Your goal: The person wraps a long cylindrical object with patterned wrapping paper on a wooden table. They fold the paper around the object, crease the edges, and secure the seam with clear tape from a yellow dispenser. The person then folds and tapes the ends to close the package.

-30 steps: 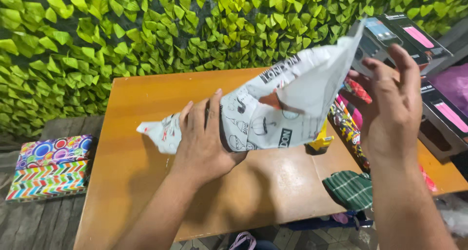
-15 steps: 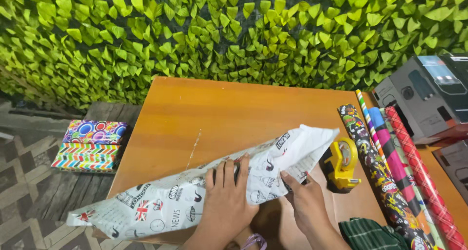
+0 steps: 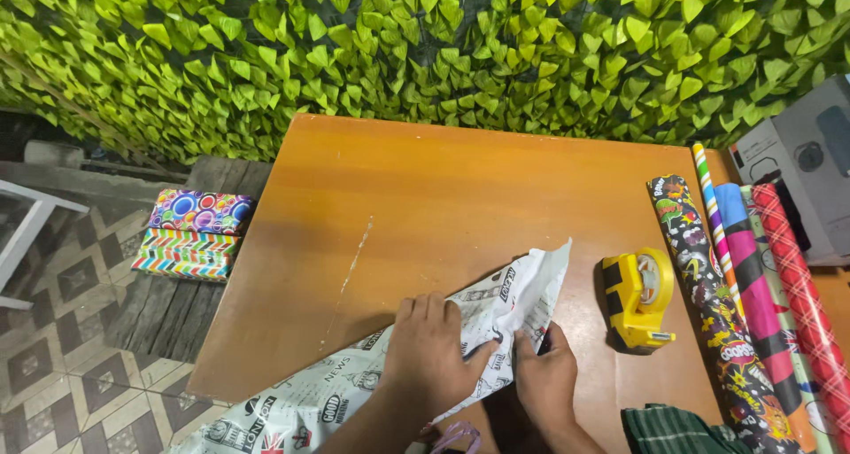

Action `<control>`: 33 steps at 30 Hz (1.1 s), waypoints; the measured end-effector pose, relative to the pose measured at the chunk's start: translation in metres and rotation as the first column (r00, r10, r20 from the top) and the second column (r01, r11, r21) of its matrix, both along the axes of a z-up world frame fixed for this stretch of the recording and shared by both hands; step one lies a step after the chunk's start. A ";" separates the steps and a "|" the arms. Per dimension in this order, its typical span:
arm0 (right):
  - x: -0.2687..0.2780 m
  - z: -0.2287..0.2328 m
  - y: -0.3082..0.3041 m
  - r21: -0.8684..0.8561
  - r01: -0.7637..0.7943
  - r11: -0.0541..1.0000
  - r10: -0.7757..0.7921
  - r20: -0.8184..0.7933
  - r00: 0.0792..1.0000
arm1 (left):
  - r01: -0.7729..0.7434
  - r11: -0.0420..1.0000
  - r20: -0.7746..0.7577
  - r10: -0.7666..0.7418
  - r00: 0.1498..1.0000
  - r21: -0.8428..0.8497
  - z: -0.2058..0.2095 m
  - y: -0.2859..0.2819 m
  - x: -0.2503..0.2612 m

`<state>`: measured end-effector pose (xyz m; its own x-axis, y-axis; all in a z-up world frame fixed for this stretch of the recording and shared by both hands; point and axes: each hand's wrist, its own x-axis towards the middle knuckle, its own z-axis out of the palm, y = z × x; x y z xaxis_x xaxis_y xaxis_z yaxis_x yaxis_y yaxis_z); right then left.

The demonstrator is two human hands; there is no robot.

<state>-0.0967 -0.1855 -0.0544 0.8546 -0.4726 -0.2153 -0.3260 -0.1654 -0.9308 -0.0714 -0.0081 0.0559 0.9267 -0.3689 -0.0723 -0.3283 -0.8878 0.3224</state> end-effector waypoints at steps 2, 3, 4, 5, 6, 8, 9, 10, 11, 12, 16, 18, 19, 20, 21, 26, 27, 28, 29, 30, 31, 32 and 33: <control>-0.002 -0.007 0.001 0.008 0.005 1.000 -0.005 0.090 0.996 | 0.050 0.998 -0.038 -0.051 0.998 -0.046 -0.001 -0.012 0.008; -0.002 -0.009 0.001 0.110 0.012 0.994 -0.020 0.076 0.997 | 0.028 0.998 -0.035 -0.030 0.999 -0.057 -0.001 -0.017 0.008; -0.002 -0.012 0.000 0.208 0.023 0.978 -0.037 0.061 0.997 | 0.010 0.997 -0.032 -0.012 0.999 -0.071 -0.002 -0.023 0.008; -0.002 -0.014 -0.001 0.303 0.035 0.952 -0.051 0.045 0.998 | -0.008 0.996 -0.029 0.005 1.000 -0.084 -0.004 -0.027 0.008; -0.003 -0.016 -0.003 0.288 0.023 0.957 -0.047 0.078 0.996 | -0.026 0.993 0.024 0.029 0.999 -0.117 -0.006 -0.030 0.005; -0.002 -0.020 -0.003 0.254 0.001 0.967 -0.039 0.141 0.989 | -0.057 0.981 0.124 0.081 0.989 -0.187 -0.011 -0.037 -0.001; -0.003 -0.020 -0.004 0.270 -0.007 0.963 -0.033 0.143 0.989 | -0.110 0.982 0.036 0.117 0.992 -0.150 -0.015 -0.041 0.002; -0.004 -0.021 -0.003 0.287 -0.017 0.958 -0.026 0.146 0.989 | -0.163 0.981 -0.050 0.158 0.986 -0.106 -0.018 -0.045 0.008; -0.005 -0.021 -0.003 0.304 -0.028 0.952 -0.019 0.149 0.989 | -0.211 0.976 -0.133 0.202 0.970 -0.058 -0.020 -0.049 0.011; -0.006 -0.020 -0.003 0.324 -0.014 0.946 -0.033 0.138 0.990 | -0.213 0.977 -0.124 0.209 0.970 -0.017 -0.021 -0.054 0.016; -0.007 -0.013 0.002 0.323 0.030 0.946 -0.070 0.115 0.991 | -0.207 0.972 -0.225 0.227 0.948 0.107 -0.019 -0.072 0.028; -0.009 -0.010 0.003 0.272 0.019 0.962 -0.062 0.153 0.986 | -0.201 0.972 -0.257 0.226 0.940 0.119 -0.018 -0.076 0.026; -0.011 -0.009 0.004 0.243 -0.002 0.970 -0.046 0.191 0.980 | -0.202 0.973 -0.227 0.222 0.948 0.111 -0.018 -0.077 0.022; -0.013 -0.008 0.003 0.212 -0.021 0.977 -0.029 0.229 0.973 | -0.201 0.974 -0.198 0.218 0.956 0.101 -0.020 -0.078 0.020; -0.015 -0.006 0.001 0.134 -0.048 0.990 0.016 0.226 0.974 | -0.185 0.978 -0.188 0.200 0.962 0.098 -0.023 -0.079 0.018; -0.024 0.001 0.004 0.256 -0.182 0.950 0.119 0.241 0.963 | -0.206 0.978 0.026 0.206 0.978 0.009 -0.041 -0.079 0.019; -0.023 0.002 0.005 0.235 -0.191 0.953 0.129 0.255 0.958 | -0.199 0.980 -0.006 0.199 0.980 0.007 -0.044 -0.077 0.020; -0.024 0.003 0.007 0.214 -0.201 0.956 0.140 0.269 0.953 | -0.193 0.981 -0.037 0.193 0.981 0.004 -0.046 -0.075 0.022; -0.025 0.004 0.008 0.193 -0.210 0.959 0.150 0.282 0.948 | -0.186 0.983 -0.069 0.186 0.980 0.001 -0.047 -0.073 0.024; -0.025 0.004 0.008 0.207 -0.232 0.950 0.166 0.291 0.942 | -0.185 0.983 -0.111 0.185 0.977 0.006 -0.047 -0.072 0.026; -0.026 0.005 0.009 0.221 -0.254 0.942 0.181 0.301 0.936 | -0.183 0.983 -0.153 0.183 0.971 0.012 -0.047 -0.070 0.027; -0.027 0.007 0.009 0.234 -0.276 0.932 0.197 0.311 0.930 | -0.181 0.983 -0.194 0.181 0.964 0.017 -0.046 -0.069 0.029; -0.029 0.009 0.009 0.304 -0.277 0.912 0.196 0.270 0.943 | -0.185 0.983 -0.213 0.182 0.960 0.008 -0.045 -0.068 0.031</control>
